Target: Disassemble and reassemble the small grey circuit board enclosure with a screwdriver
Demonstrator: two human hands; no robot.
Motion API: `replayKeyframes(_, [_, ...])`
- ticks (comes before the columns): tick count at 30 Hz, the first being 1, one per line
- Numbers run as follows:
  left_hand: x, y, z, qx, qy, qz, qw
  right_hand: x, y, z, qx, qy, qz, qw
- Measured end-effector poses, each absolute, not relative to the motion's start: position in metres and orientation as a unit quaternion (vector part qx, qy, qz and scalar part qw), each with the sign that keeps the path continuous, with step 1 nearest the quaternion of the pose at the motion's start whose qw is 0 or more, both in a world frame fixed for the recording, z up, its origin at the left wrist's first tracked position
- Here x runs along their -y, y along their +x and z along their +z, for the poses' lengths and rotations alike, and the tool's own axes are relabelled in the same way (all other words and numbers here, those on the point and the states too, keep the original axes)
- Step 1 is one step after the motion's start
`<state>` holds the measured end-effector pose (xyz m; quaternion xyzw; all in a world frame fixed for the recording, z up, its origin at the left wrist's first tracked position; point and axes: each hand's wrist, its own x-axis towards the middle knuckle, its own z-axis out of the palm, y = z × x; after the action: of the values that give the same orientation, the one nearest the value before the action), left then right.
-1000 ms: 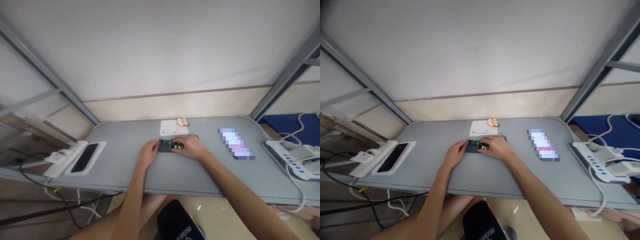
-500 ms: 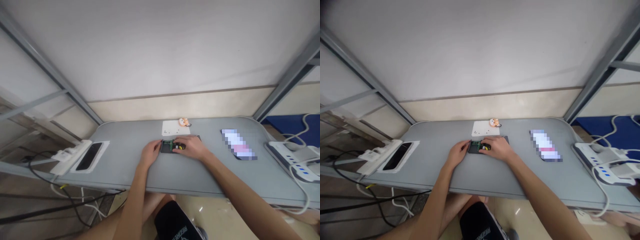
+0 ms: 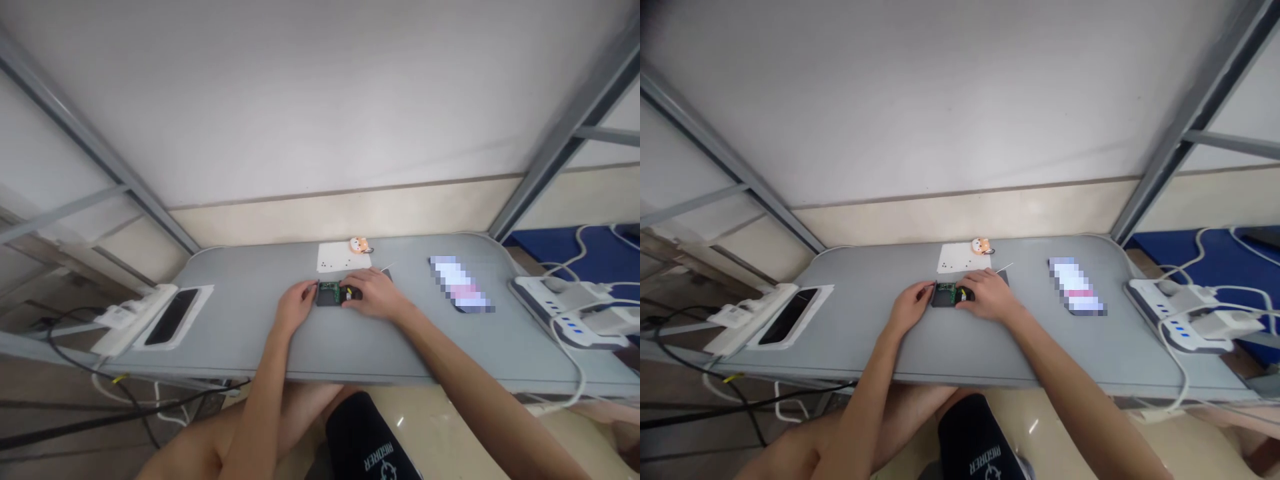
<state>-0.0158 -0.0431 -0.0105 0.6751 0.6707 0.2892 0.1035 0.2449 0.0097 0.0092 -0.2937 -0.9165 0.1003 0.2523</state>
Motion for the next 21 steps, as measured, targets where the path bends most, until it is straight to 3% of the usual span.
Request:
replayKeyframes(5, [0.047,-0.011,-0.003,-0.651,0.677,0.336,0.062,-0.011,0.251,0.010,0.890,-0.318,0.091,0.315])
replayKeyframes(12, [0.050,0.018,0.006,-0.557,0.773,0.301,-0.022,-0.008,0.251,0.055,0.682,-0.378,0.177,0.601])
replayKeyframes(16, [0.045,0.034,0.008,-0.515,0.819,0.250,0.015,-0.027,0.245,0.068,0.620,-0.432,0.267,0.598])
replayKeyframes(21, [0.045,0.037,0.006,-0.499,0.834,0.233,0.038,-0.044,0.235,0.044,0.548,-0.533,0.251,0.594])
